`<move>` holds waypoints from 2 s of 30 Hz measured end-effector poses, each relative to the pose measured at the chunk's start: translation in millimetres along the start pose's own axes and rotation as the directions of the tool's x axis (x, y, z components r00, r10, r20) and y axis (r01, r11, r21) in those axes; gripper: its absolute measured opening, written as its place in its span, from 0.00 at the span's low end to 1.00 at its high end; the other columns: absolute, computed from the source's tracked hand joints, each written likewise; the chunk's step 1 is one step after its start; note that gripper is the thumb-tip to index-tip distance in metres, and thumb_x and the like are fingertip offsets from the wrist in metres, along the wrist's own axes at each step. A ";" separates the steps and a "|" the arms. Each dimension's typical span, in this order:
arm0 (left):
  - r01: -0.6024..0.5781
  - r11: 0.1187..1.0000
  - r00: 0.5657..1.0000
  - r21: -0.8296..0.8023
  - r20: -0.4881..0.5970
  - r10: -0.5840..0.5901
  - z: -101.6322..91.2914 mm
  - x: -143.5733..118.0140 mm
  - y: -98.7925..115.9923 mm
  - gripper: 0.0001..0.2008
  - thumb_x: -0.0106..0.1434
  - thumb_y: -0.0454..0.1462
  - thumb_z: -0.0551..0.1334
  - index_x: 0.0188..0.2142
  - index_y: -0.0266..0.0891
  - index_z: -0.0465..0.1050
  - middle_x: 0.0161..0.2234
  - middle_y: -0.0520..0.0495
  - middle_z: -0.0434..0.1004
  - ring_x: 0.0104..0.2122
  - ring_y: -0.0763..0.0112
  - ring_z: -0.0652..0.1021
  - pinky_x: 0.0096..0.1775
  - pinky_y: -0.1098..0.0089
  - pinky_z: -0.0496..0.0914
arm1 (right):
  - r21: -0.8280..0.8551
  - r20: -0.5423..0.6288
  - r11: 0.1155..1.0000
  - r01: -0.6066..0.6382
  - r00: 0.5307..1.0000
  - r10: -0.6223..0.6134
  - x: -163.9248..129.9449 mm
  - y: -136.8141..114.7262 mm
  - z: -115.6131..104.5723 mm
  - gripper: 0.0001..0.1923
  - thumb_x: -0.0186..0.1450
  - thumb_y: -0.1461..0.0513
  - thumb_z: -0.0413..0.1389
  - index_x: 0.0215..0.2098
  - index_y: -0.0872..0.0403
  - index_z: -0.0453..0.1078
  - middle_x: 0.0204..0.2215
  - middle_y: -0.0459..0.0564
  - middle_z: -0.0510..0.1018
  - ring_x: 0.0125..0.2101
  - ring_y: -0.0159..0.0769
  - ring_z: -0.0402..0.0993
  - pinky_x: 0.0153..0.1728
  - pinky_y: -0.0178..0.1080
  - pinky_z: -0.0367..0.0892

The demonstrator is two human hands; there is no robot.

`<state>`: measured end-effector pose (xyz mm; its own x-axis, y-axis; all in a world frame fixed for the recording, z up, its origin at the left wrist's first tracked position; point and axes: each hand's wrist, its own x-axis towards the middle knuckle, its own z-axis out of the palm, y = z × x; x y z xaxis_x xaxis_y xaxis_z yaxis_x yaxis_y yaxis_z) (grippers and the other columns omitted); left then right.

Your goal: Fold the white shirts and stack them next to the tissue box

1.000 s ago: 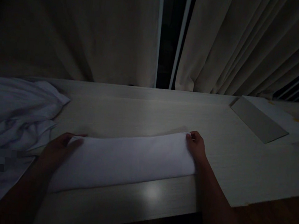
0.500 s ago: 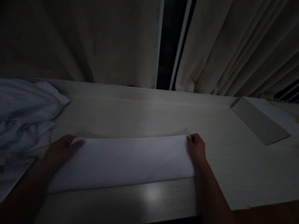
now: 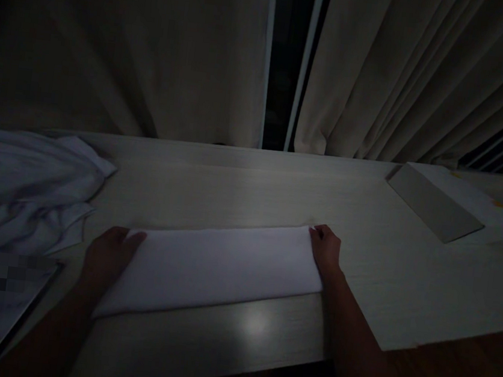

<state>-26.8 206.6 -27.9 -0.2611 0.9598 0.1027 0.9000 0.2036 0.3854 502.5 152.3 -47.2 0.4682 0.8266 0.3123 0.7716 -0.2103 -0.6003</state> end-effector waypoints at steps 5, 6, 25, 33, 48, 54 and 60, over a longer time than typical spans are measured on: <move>-0.027 0.999 0.999 0.043 -0.022 0.027 -4.6 -6.7 3.2 0.24 0.62 0.55 0.51 0.42 0.40 0.71 0.40 0.43 0.78 0.41 0.56 0.77 0.46 0.60 0.68 | -0.094 0.055 0.994 0.052 0.997 -0.047 3.0 3.3 -0.8 0.17 0.62 0.51 0.54 0.36 0.54 0.76 0.32 0.54 0.80 0.31 0.40 0.74 0.36 0.40 0.65; -0.026 0.998 0.999 0.054 -0.022 0.027 -4.1 -7.9 4.0 0.24 0.63 0.55 0.51 0.43 0.40 0.71 0.40 0.42 0.78 0.41 0.56 0.78 0.46 0.60 0.68 | -0.112 0.060 0.993 0.041 0.998 -0.034 2.7 3.0 -1.4 0.17 0.63 0.50 0.54 0.36 0.54 0.76 0.32 0.54 0.80 0.31 0.40 0.74 0.35 0.39 0.65; -0.756 0.643 0.654 0.122 0.182 0.734 20.5 -118.2 134.7 0.24 0.69 0.41 0.46 0.60 0.37 0.64 0.65 0.41 0.60 0.65 0.57 0.59 0.64 0.53 0.51 | 0.074 0.329 0.779 0.622 0.722 -0.608 -97.2 -143.7 12.2 0.23 0.73 0.58 0.39 0.58 0.54 0.68 0.54 0.54 0.74 0.55 0.41 0.68 0.58 0.47 0.60; -0.702 0.688 0.713 0.187 0.182 0.678 43.9 -120.6 128.3 0.29 0.70 0.46 0.43 0.67 0.40 0.51 0.69 0.44 0.46 0.68 0.53 0.48 0.64 0.47 0.46 | -0.039 0.511 0.768 0.639 0.674 -0.534 -88.9 -116.9 40.5 0.33 0.72 0.45 0.40 0.69 0.51 0.49 0.67 0.51 0.53 0.67 0.45 0.45 0.65 0.54 0.46; -0.668 0.725 0.744 0.170 0.144 0.652 46.2 -123.9 127.7 0.29 0.69 0.47 0.43 0.67 0.42 0.51 0.69 0.46 0.48 0.68 0.53 0.47 0.65 0.46 0.44 | -0.283 0.250 0.860 0.424 0.898 -0.361 -55.0 -89.2 16.0 0.34 0.73 0.48 0.35 0.70 0.57 0.44 0.69 0.55 0.46 0.69 0.48 0.31 0.65 0.60 0.32; -0.735 0.647 0.678 0.203 0.213 0.704 50.1 -121.7 122.3 0.28 0.67 0.44 0.49 0.66 0.44 0.55 0.70 0.49 0.44 0.69 0.51 0.42 0.64 0.43 0.41 | 0.021 0.464 0.699 0.714 0.613 -0.640 -165.0 -165.3 43.7 0.36 0.71 0.47 0.43 0.71 0.53 0.40 0.69 0.51 0.45 0.69 0.46 0.33 0.67 0.54 0.38; -0.679 0.713 0.734 0.173 0.158 0.661 46.4 -123.9 127.7 0.29 0.69 0.47 0.44 0.68 0.42 0.50 0.69 0.45 0.48 0.68 0.53 0.46 0.64 0.45 0.44 | -0.088 0.450 0.796 0.599 0.737 -0.505 -144.4 -116.4 19.6 0.38 0.69 0.43 0.43 0.71 0.51 0.41 0.69 0.52 0.47 0.68 0.49 0.35 0.66 0.59 0.39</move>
<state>136.7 122.7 -34.0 0.4581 0.8694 0.1851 0.8797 -0.4733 0.0462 336.6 67.7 -36.8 -0.2386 0.9498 0.2024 0.9323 0.2824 -0.2260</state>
